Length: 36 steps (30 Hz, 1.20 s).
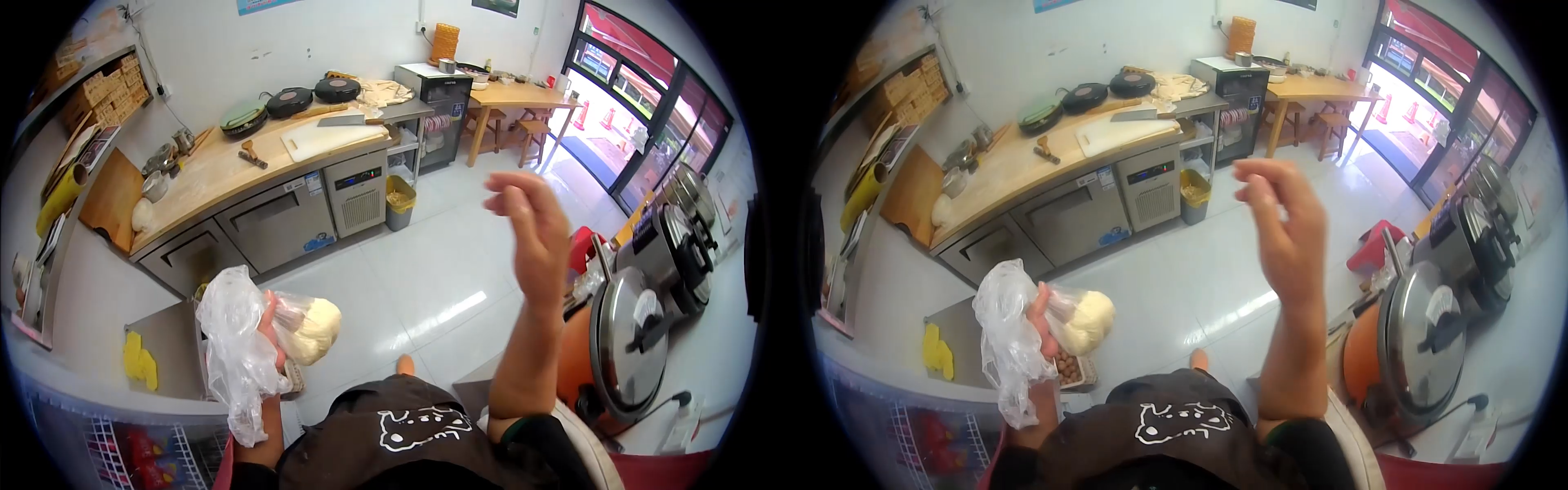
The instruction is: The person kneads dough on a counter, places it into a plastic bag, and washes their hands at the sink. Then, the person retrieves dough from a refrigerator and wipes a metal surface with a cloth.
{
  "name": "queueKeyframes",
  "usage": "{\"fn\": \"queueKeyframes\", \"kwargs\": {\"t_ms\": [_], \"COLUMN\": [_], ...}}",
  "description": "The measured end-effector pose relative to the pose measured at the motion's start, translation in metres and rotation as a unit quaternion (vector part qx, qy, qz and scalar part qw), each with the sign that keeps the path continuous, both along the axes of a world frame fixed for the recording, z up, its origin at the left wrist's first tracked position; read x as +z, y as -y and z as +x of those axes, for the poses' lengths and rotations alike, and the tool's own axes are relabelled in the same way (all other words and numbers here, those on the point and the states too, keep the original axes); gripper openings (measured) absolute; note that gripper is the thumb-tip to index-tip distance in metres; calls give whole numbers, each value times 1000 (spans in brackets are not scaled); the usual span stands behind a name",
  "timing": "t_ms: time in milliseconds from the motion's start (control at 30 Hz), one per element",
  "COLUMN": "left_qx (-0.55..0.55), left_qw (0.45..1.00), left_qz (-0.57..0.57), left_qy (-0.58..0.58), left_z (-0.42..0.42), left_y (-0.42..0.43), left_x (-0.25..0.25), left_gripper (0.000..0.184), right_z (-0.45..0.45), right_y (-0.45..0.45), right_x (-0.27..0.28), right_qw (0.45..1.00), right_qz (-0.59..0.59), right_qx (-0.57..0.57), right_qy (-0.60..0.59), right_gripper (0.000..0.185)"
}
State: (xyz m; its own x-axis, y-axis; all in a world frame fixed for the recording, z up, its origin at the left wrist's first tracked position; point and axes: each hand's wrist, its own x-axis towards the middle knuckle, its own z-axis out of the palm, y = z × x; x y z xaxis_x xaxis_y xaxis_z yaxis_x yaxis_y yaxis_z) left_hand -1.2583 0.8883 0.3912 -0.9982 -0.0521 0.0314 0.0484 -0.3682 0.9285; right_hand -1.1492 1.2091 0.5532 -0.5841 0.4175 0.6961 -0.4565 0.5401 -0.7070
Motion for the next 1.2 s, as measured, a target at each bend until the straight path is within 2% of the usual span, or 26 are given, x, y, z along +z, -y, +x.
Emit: {"fn": "queueKeyframes", "kwargs": {"t_ms": [67, 133, 200, 267, 333, 433, 533, 633, 667, 733, 767, 800, 833, 867, 900, 967, 1000, 1067, 1100, 1133, 1200], "left_qx": [-55, -79, -87, -94, -102, -110, -123, -132, -132, -144, -168, -199, -207, -213, -222, -239, -254, -297, -311, -314, -314], "left_qw": [998, 996, 994, 992, 993, 994, 991, 986, 983, 959, 954, 911, 886, 853, 878, 917, 927, 938, 923, 932, 944], "left_qz": [6, 7, 5, 7, 5, -3, -19, -82, -112, -240, -246, -344, -378, -412, -380, -308, -267, -177, -226, -181, -91], "left_qy": [-19, -49, -70, -79, -67, -12, 43, 59, 56, -47, -38, -105, -174, -240, -186, -84, -68, -26, 17, 28, 43], "left_z": [-26, -50, -75, -99, -121, -156, -193, -241, -262, -303, -322, -342, -366, -390, -410, -445, -460, -484, -499, -513, -537], "left_y": [-8, -24, -44, -65, -82, -99, -109, -119, -121, -127, -129, -129, -126, -121, -119, -114, -106, -98, -94, -94, -94], "left_x": [-7, -11, -15, -18, -20, -16, -15, -21, -23, -29, -22, -14, -20, -31, -41, -50, -48, -26, -18, -15, -6], "left_gripper": [35, 36, 38, 40, 39, 35, 31, 30, 30, 28, 25, 30, 31, 33, 35, 40, 43, 49, 46, 42, 36], "right_z": [-58, -125, -164, -192, -218, -249, -293, -356, -381, -419, -433, -449, -465, -484, -503, -534, -551, -571, -579, -592, -613], "right_y": [-22, -37, -16, 8, 29, 41, 39, 33, 28, 17, 15, 6, -2, -8, -13, -13, -18, -6, -2, 3, 3], "right_x": [-17, -49, -54, -57, -81, -84, -105, -144, -151, -156, -143, -144, -145, -141, -137, -116, -124, -110, -88, -64, -38], "right_qw": [996, 990, 957, 909, 896, 846, 825, 849, 842, 792, 822, 867, 905, 919, 920, 922, 883, 800, 797, 795, 797], "right_qz": [-57, 16, 43, 101, 173, 192, 248, 157, 38, -198, -239, -161, -85, 57, 185, 59, -146, -378, -407, -434, -420], "right_qx": [45, 91, 207, 330, 355, 382, 354, 339, 361, 386, 339, 344, 335, 334, 317, 328, 368, 347, 308, 268, 269], "right_qy": [59, 107, 199, 234, 204, 318, 364, 374, 399, 429, 391, 323, 250, 202, 135, 196, 251, 312, 323, 329, 341], "right_gripper": [21, 30, 52, 81, 98, 94, 82, 58, 50, 35, 26, 21, 17, 17, 17, 20, 23, 25, 25, 25, 23]}}
